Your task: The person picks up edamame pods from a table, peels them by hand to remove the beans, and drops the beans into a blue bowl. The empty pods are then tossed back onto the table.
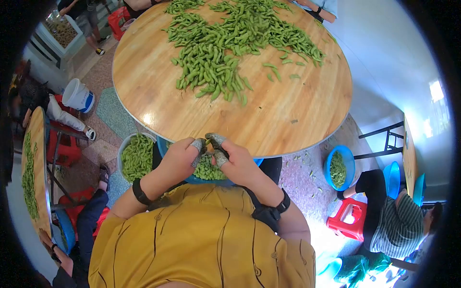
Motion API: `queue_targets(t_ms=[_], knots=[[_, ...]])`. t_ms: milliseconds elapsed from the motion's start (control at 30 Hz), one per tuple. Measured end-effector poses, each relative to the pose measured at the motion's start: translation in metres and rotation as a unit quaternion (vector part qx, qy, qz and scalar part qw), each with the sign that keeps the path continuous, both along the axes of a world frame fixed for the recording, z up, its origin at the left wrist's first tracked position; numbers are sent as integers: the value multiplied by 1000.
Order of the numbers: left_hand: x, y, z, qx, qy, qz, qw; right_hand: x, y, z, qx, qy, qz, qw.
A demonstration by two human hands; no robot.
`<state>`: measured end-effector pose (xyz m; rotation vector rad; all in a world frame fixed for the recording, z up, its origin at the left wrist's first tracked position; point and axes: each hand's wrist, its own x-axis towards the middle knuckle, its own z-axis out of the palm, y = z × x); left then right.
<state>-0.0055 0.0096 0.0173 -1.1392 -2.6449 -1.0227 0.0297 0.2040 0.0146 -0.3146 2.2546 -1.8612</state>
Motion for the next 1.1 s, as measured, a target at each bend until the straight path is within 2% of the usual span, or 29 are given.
queue_targets(t_ms=[33, 67, 100, 133, 167, 200, 233, 300, 333, 367, 400, 433, 500, 733, 800, 833, 900, 967, 1033, 1100], knots=[[3, -2, -1, 0, -3, -2, 1000, 4, 1, -1, 0, -3, -2, 1000], [5, -5, -2, 37, -56, -18, 998, 7, 1, 1, -102, -138, 6, 985], [4, -8, -3, 75, -107, -32, 991, 8, 1, 6, -200, -266, 15, 943], [4, -12, -6, 75, -106, -33, 991, 10, 2, 14, -200, -265, 14, 943], [4, -17, -12, 244, -425, -60, 870, 13, 3, 25, -245, -313, 15, 917], [5, -19, -13, 379, -681, -77, 622, 15, 3, 30, -288, -361, 17, 887], [7, -19, -12, 378, -681, -78, 623, 15, 1, 29, -288, -360, 17, 888], [9, -14, -7, 259, -528, -33, 808, 15, -1, 24, -223, -317, 8, 922], [8, -13, -6, 260, -527, -33, 808, 16, -3, 23, -222, -316, 7, 922], [7, -12, -5, 147, -280, -40, 948, 18, -6, 22, -147, -263, 9, 954], [7, -12, -4, 19, -6, -43, 999, 19, -8, 21, -72, -207, 11, 976], [8, -12, -5, 18, -6, -42, 999, 19, -8, 21, -73, -207, 12, 976], [11, -10, -8, -62, 67, -5, 996, 20, -8, 19, -60, -187, -8, 980], [19, -2, -29, -12, 52, 26, 998, 29, -12, -1, -112, -196, -45, 973], [17, -5, -24, -116, 43, -23, 992, 30, -9, 5, -111, -255, -33, 960], [16, -5, -20, -114, 48, -24, 992, 31, -8, 4, -110, -250, -35, 961], [16, -4, -14, -146, 55, -46, 987, 32, -6, 0, -28, -209, -17, 977], [17, 2, -12, -148, 61, -28, 987, 30, -4, 0, -11, -178, -20, 984], [17, 5, -14, -151, 65, -8, 986, 29, -1, -4, 86, -29, -27, 995], [15, 7, -24, -93, -18, 4, 996, 27, 4, -4, 80, -40, -20, 996]])
